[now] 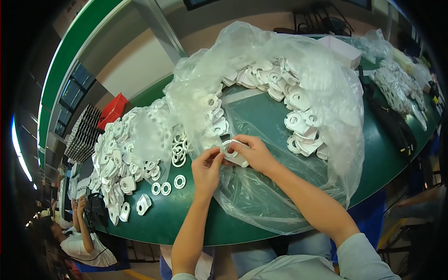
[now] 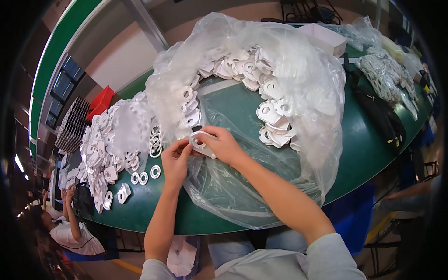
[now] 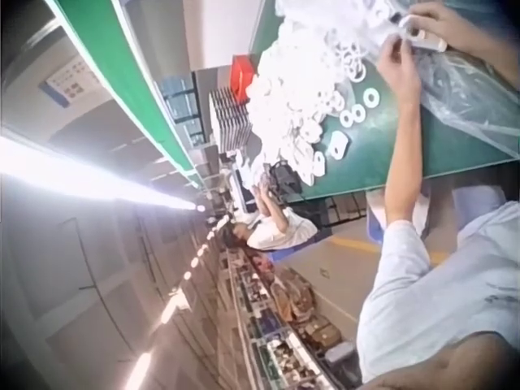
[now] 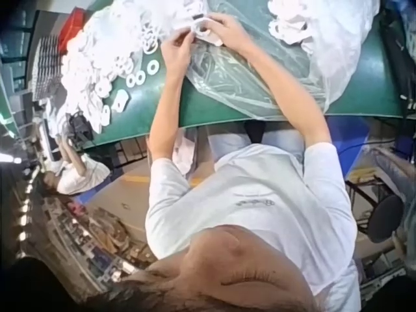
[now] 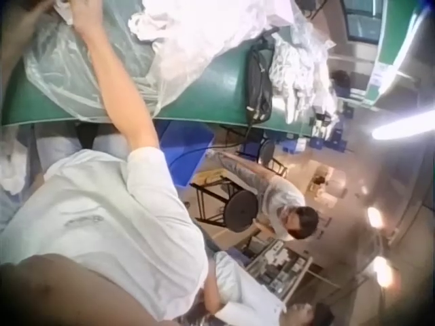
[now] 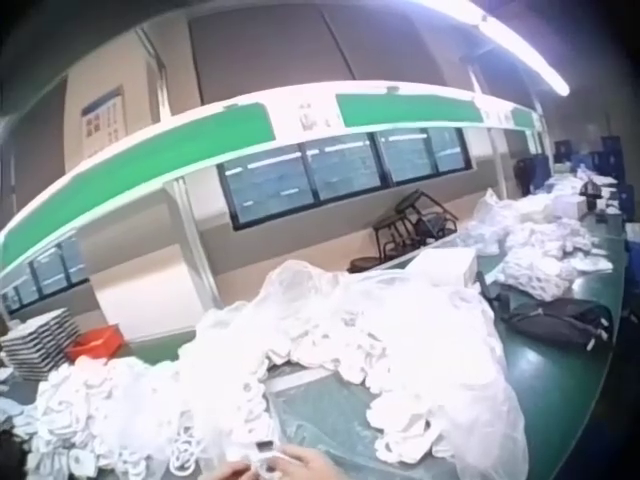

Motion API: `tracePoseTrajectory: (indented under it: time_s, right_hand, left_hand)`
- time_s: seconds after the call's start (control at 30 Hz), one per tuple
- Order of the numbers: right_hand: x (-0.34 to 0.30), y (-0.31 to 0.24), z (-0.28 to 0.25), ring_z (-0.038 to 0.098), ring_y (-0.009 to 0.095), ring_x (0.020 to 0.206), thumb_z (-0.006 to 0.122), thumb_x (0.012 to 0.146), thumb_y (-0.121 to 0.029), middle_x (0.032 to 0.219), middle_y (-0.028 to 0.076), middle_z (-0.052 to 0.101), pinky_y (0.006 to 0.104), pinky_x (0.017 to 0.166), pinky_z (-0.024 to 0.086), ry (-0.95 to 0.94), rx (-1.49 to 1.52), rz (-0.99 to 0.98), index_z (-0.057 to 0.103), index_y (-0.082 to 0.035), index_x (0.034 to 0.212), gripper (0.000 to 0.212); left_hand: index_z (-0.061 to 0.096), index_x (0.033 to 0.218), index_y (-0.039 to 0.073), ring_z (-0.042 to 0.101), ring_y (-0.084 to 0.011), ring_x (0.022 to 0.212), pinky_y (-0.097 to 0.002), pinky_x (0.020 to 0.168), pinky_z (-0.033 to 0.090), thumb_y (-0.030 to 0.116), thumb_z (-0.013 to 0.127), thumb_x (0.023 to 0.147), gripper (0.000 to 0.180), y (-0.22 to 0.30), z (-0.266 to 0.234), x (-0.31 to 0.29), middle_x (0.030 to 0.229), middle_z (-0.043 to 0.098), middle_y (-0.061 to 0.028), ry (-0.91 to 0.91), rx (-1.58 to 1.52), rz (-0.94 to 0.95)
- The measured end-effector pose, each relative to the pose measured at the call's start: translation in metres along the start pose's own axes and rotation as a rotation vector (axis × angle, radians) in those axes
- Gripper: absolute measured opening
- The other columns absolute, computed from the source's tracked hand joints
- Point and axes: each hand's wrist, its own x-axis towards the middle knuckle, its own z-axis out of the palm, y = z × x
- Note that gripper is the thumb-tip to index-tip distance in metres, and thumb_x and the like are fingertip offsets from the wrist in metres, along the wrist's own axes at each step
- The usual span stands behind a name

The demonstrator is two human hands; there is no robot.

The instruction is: The worker is sorting and inspecting a large quantity of small white plastic components on a factory assembly line.

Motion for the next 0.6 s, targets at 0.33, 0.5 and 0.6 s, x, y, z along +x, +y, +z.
tracePoseTrajectory:
  time_s: [0.33,0.5,0.6]
  right_hand:
    - [-0.003,-0.003,0.006,0.056,0.008,0.077,0.056,0.086,-0.015,0.080,0.003,0.064,0.0230,0.071,0.045,-0.028,-0.068,-0.088,0.064,0.002,0.091,0.019]
    - [-0.006,-0.005,0.007,0.056,0.008,0.069,0.057,0.084,-0.016,0.070,0.003,0.062,0.0236,0.064,0.044,0.011,-0.146,-0.084,0.064,0.002,0.083,0.019]
    - [-0.006,0.000,0.009,0.055,0.008,0.066,0.057,0.082,-0.017,0.068,0.005,0.062,0.0244,0.061,0.043,0.058,-0.212,-0.079,0.063,0.002,0.080,0.021]
  left_hand:
    - [0.066,0.094,-0.001,0.060,-0.0137,0.071,-0.0233,0.066,0.048,-0.003,0.062,0.076,0.018,0.025,-0.005,0.002,0.083,0.063,-0.0081,-0.035,0.367,0.292]
    - [0.064,0.089,-0.004,0.055,-0.0089,0.071,-0.0206,0.063,0.043,-0.002,0.061,0.080,0.010,0.024,0.001,-0.007,0.078,0.060,-0.0039,0.006,0.300,0.212]
    - [0.062,0.086,-0.004,0.054,-0.0077,0.070,-0.0207,0.063,0.043,0.002,0.061,0.081,0.008,0.012,-0.001,-0.006,0.075,0.059,-0.0027,0.009,0.128,0.063]
